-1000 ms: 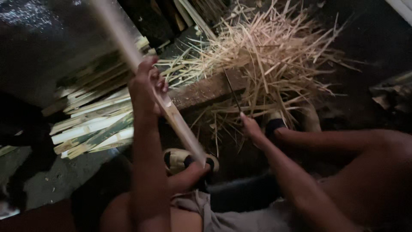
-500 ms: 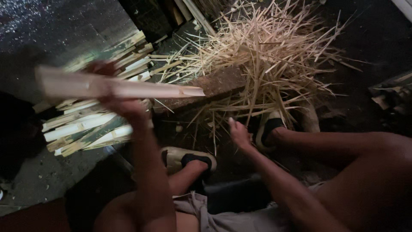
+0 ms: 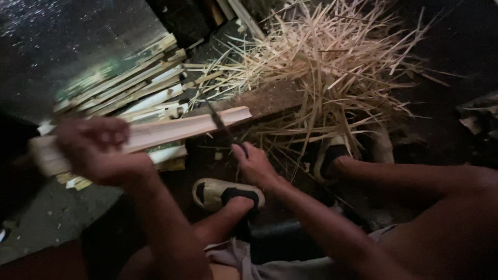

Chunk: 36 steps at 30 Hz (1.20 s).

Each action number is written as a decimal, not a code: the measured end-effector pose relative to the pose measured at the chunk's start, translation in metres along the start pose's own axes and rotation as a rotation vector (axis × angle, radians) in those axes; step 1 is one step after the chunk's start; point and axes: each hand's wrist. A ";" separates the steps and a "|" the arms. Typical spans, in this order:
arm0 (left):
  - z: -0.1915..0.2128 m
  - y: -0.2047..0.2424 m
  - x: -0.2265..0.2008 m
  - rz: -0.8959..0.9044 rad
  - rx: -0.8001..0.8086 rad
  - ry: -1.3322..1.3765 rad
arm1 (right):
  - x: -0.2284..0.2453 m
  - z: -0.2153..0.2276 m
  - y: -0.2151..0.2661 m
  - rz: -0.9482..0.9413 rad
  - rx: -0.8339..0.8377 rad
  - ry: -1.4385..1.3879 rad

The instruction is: The person uses a knife to split a piece of bamboo into thin strips. They hold the bamboo with their left hand and push the knife along the grain with their right hand, creating a pile of bamboo shavings and strips.

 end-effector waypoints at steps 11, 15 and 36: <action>0.003 0.000 -0.009 0.244 -0.036 0.202 | -0.016 0.001 -0.010 -0.198 -0.032 0.225; -0.002 -0.003 -0.010 0.303 -0.061 0.287 | -0.015 -0.006 0.006 -0.077 0.107 0.044; -0.003 -0.016 0.016 0.208 -0.049 0.195 | -0.181 -0.015 -0.068 0.194 0.022 0.216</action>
Point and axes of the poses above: each hand's wrist, its own y-axis away from the middle knuckle, its own z-axis out of the back of the hand, x = y × z, and after that the axes turned 6 degrees about -x, right-handed
